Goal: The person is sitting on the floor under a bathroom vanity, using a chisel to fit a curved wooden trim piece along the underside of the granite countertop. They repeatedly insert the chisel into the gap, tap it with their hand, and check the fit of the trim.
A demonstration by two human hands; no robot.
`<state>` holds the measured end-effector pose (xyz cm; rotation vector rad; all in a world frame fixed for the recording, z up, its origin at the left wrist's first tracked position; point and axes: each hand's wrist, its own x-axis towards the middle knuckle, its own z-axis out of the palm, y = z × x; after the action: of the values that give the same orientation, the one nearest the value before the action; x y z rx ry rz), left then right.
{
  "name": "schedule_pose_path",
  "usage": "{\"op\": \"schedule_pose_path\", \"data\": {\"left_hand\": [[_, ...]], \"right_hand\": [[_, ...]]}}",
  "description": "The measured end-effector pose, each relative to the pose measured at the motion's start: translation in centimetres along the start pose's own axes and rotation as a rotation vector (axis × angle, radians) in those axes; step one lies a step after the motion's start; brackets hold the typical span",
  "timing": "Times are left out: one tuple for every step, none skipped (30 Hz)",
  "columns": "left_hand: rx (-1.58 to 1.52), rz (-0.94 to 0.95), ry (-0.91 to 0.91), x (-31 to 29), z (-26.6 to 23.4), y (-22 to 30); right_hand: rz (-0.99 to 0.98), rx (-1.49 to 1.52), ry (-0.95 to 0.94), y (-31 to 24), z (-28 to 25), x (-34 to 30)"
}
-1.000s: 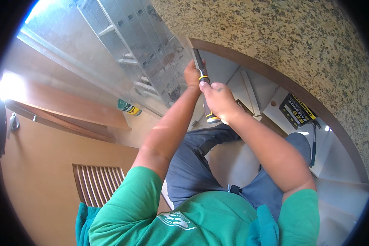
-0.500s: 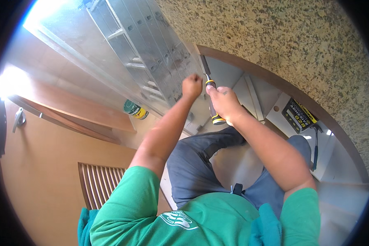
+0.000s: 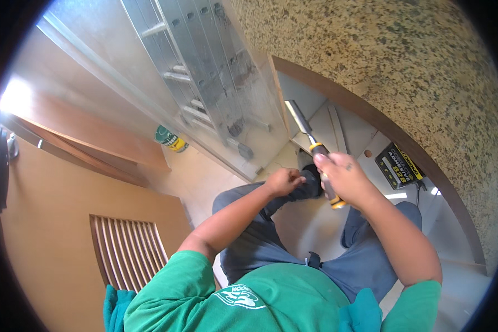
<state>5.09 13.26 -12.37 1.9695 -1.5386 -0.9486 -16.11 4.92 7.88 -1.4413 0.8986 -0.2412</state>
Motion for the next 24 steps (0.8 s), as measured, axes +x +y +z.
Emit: {"op": "schedule_pose_path", "data": {"left_hand": [[-0.081,0.002,0.009,-0.2,0.7,-1.1],[-0.084,0.089,0.041,-0.1,1.0,-1.7],[-0.141,0.044,0.09,0.2,1.4,-2.2],[-0.196,0.006,0.137,0.5,0.6,-0.7],[-0.247,-0.039,0.19,1.1,-0.3,0.1],[-0.375,0.027,0.293,2.5,-1.3,-0.3],[-0.495,0.096,0.397,4.1,-2.7,-0.9],[-0.736,0.054,0.41,5.4,-4.8,0.9],[-0.974,0.008,0.415,6.0,-7.4,3.9],[-1.143,0.081,0.399,6.6,-9.7,6.4],[-1.308,0.156,0.388,6.8,-11.7,8.4],[-1.39,0.172,0.378,7.2,-13.0,10.3],[-1.468,0.189,0.372,7.6,-14.2,11.9],[-1.542,0.2,0.368,7.9,-15.0,12.7],[-1.587,0.202,0.344,8.2,-15.6,13.5],[-1.631,0.204,0.321,8.5,-16.0,13.9],[-1.675,0.205,0.296,8.8,-16.3,14.1],[-1.687,0.213,0.304,9.2,-16.4,14.0],[-1.7,0.222,0.31,9.5,-16.4,14.0],[-1.713,0.231,0.316,9.7,-16.3,13.9],[-1.739,0.225,0.314,9.8,-16.2,13.7],[-1.766,0.219,0.308,9.7,-16.2,13.9],[-1.794,0.212,0.302,9.6,-16.2,14.1],[-1.784,0.223,0.3,9.5,-16.1,14.2]], "right_hand": [[0.021,0.017,-0.009,0.2,-0.8,-1.2],[0.046,-0.035,0.006,0.4,-1.9,-2.4],[0.072,-0.086,0.016,0.6,-2.9,-3.4],[0.094,-0.138,0.033,1.0,-4.1,-4.1],[0.11,-0.153,0.041,1.7,-4.8,-4.5],[0.123,-0.165,0.036,2.4,-5.1,-4.6],[0.135,-0.172,0.032,3.1,-5.2,-4.4],[0.119,-0.284,0.064,4.0,-5.5,-4.1],[0.079,-0.337,0.051,4.3,-5.7,-3.9],[0.037,-0.389,0.043,4.5,-5.9,-3.7],[-0.01,-0.441,0.028,4.6,-6.0,-3.6],[-0.034,-0.529,0.055,4.9,-6.0,-3.4],[-0.062,-0.615,0.079,5.3,-5.9,-3.1],[-0.089,-0.696,0.097,5.5,-5.6,-2.9],[-0.086,-0.71,0.084,5.3,-5.5,-2.8],[-0.083,-0.722,0.071,5.0,-5.2,-2.8],[-0.08,-0.735,0.058,4.8,-4.9,-2.8],[-0.067,-0.74,0.048,4.6,-4.7,-2.8],[-0.053,-0.746,0.04,4.4,-4.6,-2.9],[-0.039,-0.752,0.032,4.3,-4.6,-3.0],[-0.04,-0.756,0.033,4.3,-4.5,-3.0],[-0.04,-0.762,0.038,4.3,-4.6,-3.1],[-0.039,-0.767,0.041,4.4,-4.6,-3.2],[-0.049,-0.772,0.049,4.5,-4.7,-3.2]]}}
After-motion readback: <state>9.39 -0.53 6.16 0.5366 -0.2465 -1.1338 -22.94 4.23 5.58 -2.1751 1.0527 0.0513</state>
